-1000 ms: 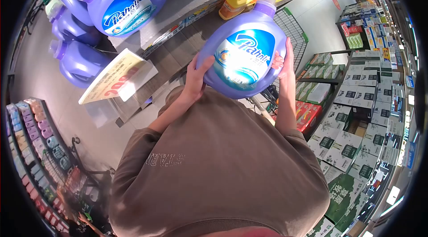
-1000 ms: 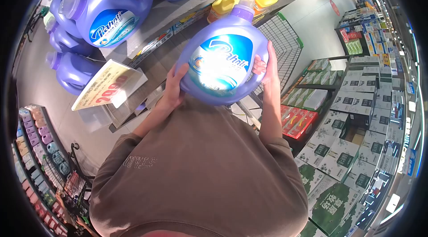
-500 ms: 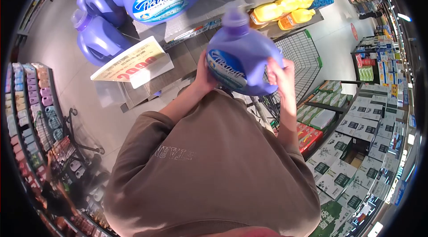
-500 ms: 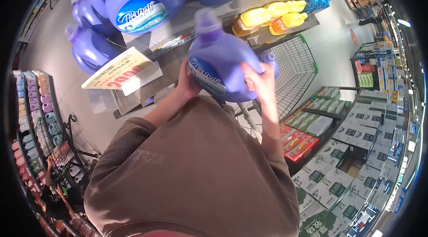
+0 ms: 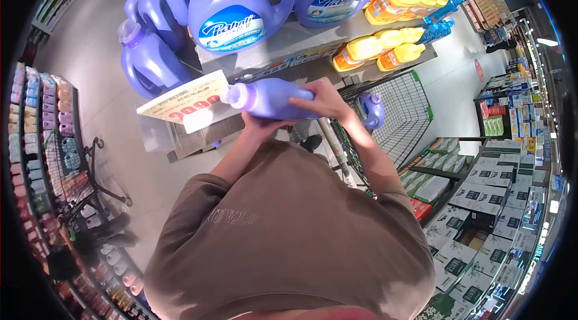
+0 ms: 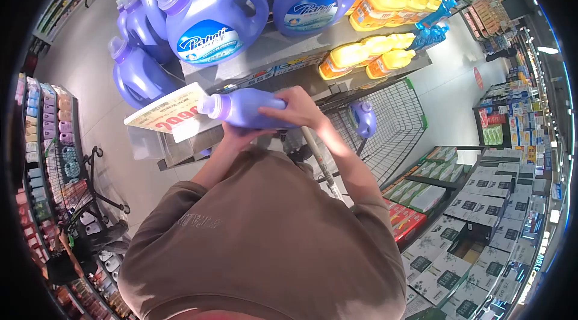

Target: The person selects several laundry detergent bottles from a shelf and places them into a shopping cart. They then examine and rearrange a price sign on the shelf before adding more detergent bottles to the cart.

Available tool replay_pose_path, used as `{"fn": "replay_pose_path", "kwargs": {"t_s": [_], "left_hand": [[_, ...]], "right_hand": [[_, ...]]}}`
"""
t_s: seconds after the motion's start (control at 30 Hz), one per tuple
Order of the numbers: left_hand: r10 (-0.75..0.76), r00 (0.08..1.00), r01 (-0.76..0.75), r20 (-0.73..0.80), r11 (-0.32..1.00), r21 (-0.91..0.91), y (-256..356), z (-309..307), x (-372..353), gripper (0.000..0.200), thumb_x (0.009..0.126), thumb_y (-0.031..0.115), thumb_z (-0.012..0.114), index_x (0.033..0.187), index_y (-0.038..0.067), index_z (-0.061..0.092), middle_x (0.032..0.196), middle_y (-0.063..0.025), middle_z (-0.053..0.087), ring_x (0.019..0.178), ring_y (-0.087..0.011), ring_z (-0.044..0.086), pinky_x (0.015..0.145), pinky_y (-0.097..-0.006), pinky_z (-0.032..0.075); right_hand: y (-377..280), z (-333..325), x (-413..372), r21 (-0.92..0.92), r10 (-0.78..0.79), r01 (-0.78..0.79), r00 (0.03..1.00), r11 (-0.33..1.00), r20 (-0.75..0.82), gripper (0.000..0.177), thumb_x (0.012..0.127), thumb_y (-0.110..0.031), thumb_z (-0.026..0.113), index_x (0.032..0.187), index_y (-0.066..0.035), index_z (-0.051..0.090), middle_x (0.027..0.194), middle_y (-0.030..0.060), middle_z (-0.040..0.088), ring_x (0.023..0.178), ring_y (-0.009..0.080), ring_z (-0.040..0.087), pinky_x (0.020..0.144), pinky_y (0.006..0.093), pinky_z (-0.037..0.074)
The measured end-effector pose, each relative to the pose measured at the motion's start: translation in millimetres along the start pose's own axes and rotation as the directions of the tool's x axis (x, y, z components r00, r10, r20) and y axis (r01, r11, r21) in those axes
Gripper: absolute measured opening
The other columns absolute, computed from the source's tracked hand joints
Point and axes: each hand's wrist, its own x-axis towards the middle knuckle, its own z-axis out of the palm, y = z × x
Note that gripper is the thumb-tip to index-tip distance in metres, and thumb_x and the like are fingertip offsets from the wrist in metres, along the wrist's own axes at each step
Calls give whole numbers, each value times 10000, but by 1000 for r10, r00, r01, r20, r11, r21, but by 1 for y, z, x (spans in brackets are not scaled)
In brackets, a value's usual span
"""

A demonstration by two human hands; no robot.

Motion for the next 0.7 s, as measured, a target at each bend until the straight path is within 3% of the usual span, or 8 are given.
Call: {"fn": "replay_pose_path", "kwargs": {"t_s": [0.17, 0.23, 0.33, 0.43, 0.53, 0.63, 0.67, 0.7], "left_hand": [[31, 999, -30, -29, 999, 24, 8, -20, 11, 777, 838, 688, 289, 1424, 179, 322, 1473, -165, 282, 1347, -451, 247, 998, -739, 196], [59, 998, -59, -27, 998, 9, 8, -14, 15, 758, 848, 673, 278, 1428, 185, 314, 1479, -155, 273, 1355, -445, 236, 1014, -733, 177], [107, 990, -106, -93, 994, 6, 6, 2, 20, 733, 861, 651, 279, 1429, 189, 310, 1485, -144, 265, 1358, -440, 232, 1029, -720, 166], [144, 987, -142, -77, 990, 25, 9, -5, 35, 746, 850, 657, 301, 1433, 191, 302, 1486, -143, 261, 1363, -437, 223, 1034, -713, 165], [166, 970, -161, -178, 986, 42, 8, -6, 45, 766, 831, 661, 324, 1436, 191, 293, 1485, -144, 259, 1366, -434, 215, 1039, -702, 176], [134, 982, -120, -135, 987, 106, 10, -4, 61, 789, 810, 673, 328, 1435, 192, 290, 1477, -148, 267, 1371, -425, 209, 1038, -694, 193], [138, 953, -109, -270, 987, 118, 8, 6, 65, 762, 825, 652, 279, 1428, 187, 300, 1473, -148, 263, 1369, -415, 216, 1042, -683, 203], [128, 953, -99, -275, 988, 119, 5, 7, 70, 762, 825, 652, 279, 1428, 187, 300, 1473, -148, 263, 1369, -415, 216, 1042, -683, 203]], "right_hand": [[13, 0, 21, -8, -22, 23, 999, 1000, 32, 485, 726, -477, 720, 844, -6, 712, 627, 161, 633, 563, 227, 629, 585, 332, 479], [15, -6, 29, -47, -159, 162, 985, 986, 60, 493, 759, -482, 690, 800, 9, 689, 598, 134, 607, 527, 187, 568, 550, 331, 446], [20, -16, 46, -197, -128, 152, 984, 969, 127, 518, 758, -512, 675, 770, 7, 683, 603, 145, 607, 529, 243, 578, 555, 346, 451], [36, -17, 57, -222, -142, 165, 983, 961, 116, 528, 760, -523, 667, 738, 4, 677, 589, 143, 595, 523, 253, 571, 553, 347, 448], [57, -17, 60, -176, -161, 166, 986, 970, 39, 524, 769, -513, 664, 720, 9, 673, 578, 147, 586, 516, 249, 565, 545, 345, 441], [72, -27, 64, -146, -106, 104, 994, 984, -4, 524, 776, -507, 660, 722, 14, 673, 571, 151, 578, 516, 233, 567, 538, 337, 439], [77, -33, 63, -199, -75, 70, 997, 978, -15, 489, 805, -460, 655, 733, 23, 675, 556, 122, 583, 510, 189, 570, 526, 311, 441], [82, -37, 59, -194, -66, 61, 998, 979, -20, 489, 805, -460, 655, 733, 23, 675, 556, 122, 583, 510, 189, 570, 526, 311, 441]]}}
